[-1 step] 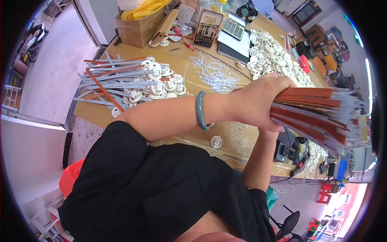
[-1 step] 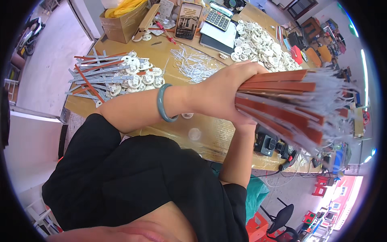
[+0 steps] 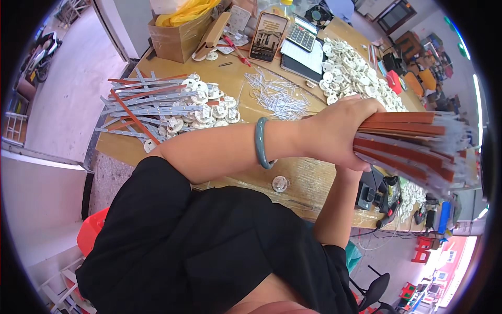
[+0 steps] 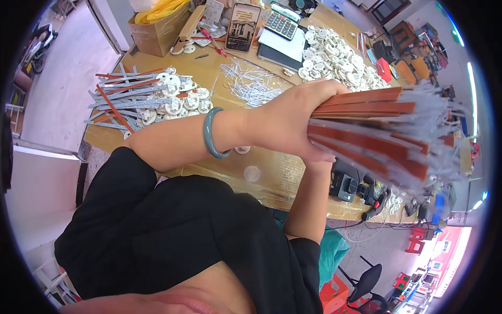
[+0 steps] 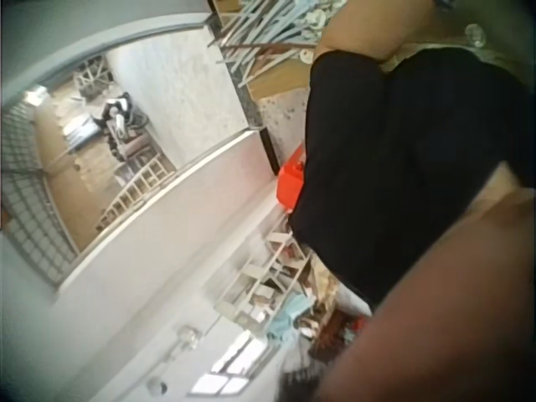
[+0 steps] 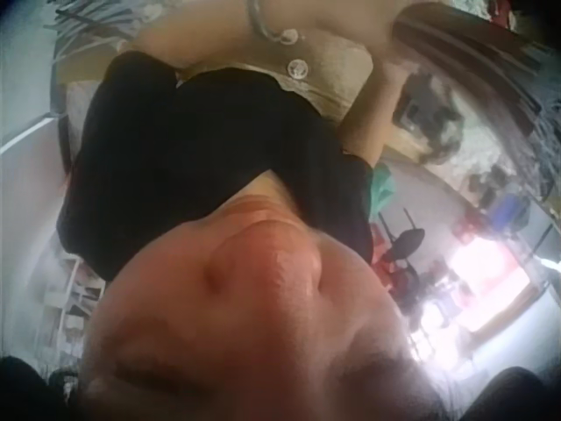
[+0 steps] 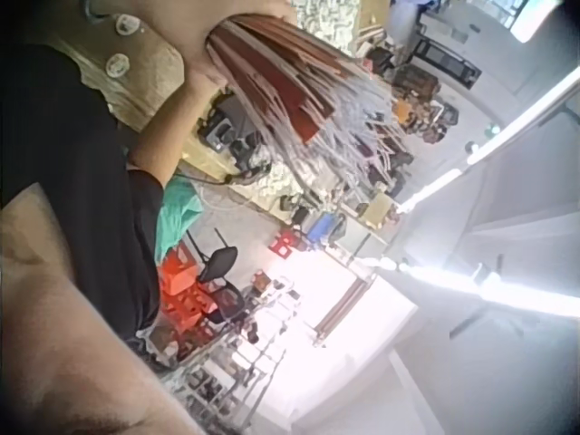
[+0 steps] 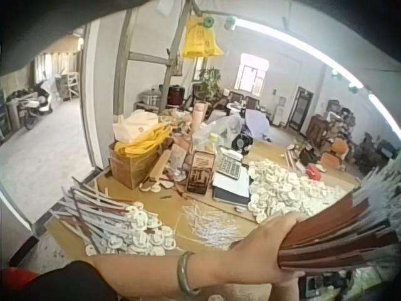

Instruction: The person solders LED strips onto round bases using a soldering gun, removes a rubber band from a bundle of LED strips by hand, and solders additional strips onto the bases.

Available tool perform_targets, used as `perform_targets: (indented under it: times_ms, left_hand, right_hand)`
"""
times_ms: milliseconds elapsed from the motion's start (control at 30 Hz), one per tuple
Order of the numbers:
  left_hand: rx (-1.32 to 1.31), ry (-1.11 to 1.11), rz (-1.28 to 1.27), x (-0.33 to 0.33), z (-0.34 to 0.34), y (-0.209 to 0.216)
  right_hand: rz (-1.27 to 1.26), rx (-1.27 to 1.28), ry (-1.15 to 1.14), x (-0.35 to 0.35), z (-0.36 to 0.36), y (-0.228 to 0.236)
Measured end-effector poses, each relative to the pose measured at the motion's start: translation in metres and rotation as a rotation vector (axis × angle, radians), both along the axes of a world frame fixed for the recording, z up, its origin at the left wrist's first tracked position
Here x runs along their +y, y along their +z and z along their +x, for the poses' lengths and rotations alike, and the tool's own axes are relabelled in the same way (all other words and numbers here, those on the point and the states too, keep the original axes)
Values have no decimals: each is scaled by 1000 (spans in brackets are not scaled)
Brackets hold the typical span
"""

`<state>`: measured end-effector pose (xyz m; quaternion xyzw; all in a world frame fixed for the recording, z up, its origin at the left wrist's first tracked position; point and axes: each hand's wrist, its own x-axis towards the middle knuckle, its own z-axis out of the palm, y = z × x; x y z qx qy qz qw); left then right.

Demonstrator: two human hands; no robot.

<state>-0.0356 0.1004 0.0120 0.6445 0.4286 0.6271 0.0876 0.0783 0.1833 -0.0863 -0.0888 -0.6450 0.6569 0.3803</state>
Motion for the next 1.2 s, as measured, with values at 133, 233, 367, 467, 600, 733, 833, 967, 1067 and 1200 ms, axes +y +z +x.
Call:
perform_targets:
  times_ms: [133, 233, 367, 467, 600, 733, 833, 967, 1067, 1200]
  left_hand:
    - [142, 77, -119, 13, 7, 13]
    - [305, 165, -287, 24, 1, 20]
    - [203, -30, -595, 44, -8, 11]
    - [153, -3, -609, 55, -10, -3]
    - [239, 68, -655, 66, -19, -16]
    - [302, 137, -698, 78, -25, -30]
    - [163, 68, -707, 85, -23, -39]
    - [192, 64, -698, 85, -19, -36]
    - [296, 30, -747, 79, -24, -19]
    - [314, -43, -773, 86, -32, -24]
  right_hand:
    - [-182, 118, 46, 2, 10, 3]
    - [-323, 222, 111, 6, 9, 3]
    - [-475, 311, 173, 16, 7, -6]
    - [-564, 293, 238, 29, 9, -20]
    - [-618, 285, 256, 32, 6, -31]
    - [-670, 301, 200, 30, 3, -35]
    - [-729, 301, 199, 34, 2, -38]
    - [-769, 338, 229, 37, 4, -41]
    - [-775, 365, 252, 38, 5, -42]
    - [-790, 367, 304, 39, 5, -42]
